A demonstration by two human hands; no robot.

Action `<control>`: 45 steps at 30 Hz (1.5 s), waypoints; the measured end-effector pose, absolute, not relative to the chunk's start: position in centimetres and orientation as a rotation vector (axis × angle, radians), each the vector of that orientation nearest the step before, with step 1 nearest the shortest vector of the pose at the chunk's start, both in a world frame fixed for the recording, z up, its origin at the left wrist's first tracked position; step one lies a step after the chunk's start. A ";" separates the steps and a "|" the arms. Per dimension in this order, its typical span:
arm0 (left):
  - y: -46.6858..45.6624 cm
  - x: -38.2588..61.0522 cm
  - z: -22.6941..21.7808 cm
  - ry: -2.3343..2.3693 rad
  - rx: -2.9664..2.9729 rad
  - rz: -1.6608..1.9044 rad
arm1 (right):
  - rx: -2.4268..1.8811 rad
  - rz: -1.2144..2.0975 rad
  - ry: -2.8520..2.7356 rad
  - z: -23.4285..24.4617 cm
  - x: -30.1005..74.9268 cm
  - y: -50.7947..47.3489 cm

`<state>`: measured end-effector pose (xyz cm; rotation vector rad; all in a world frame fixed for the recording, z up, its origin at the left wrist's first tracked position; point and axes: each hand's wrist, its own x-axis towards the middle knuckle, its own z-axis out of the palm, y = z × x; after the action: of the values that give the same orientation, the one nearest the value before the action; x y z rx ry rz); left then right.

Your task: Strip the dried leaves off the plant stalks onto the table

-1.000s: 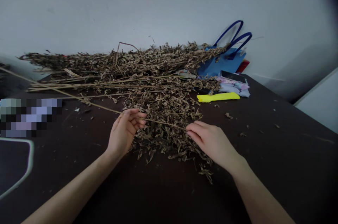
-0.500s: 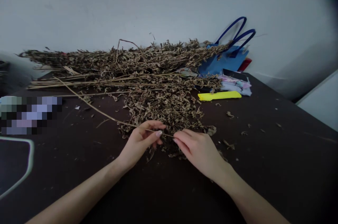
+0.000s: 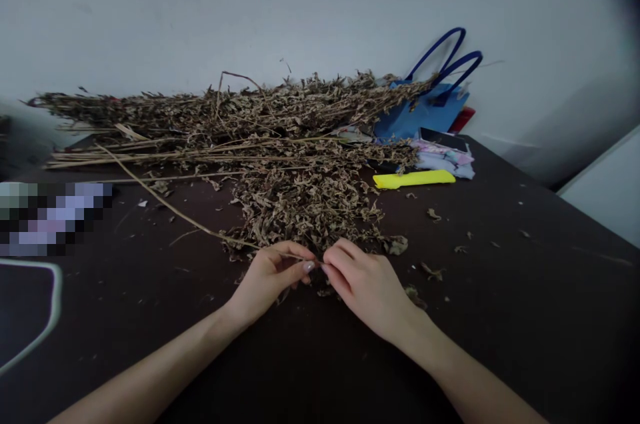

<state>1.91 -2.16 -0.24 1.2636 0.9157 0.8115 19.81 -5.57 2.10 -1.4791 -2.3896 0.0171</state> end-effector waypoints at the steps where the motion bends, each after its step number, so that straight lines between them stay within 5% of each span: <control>1: -2.2 1.9 -0.2 0.923 1.279 0.811 | -1.480 0.014 -2.384 2.2 19.8 -5.6; 45: -2.1 1.7 -0.2 1.001 1.371 0.752 | -1.458 0.057 -2.379 2.1 20.1 -5.5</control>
<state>1.66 -2.11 -0.17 1.3714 1.0008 0.7523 20.08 -5.49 2.09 -1.4583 -2.3789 0.0569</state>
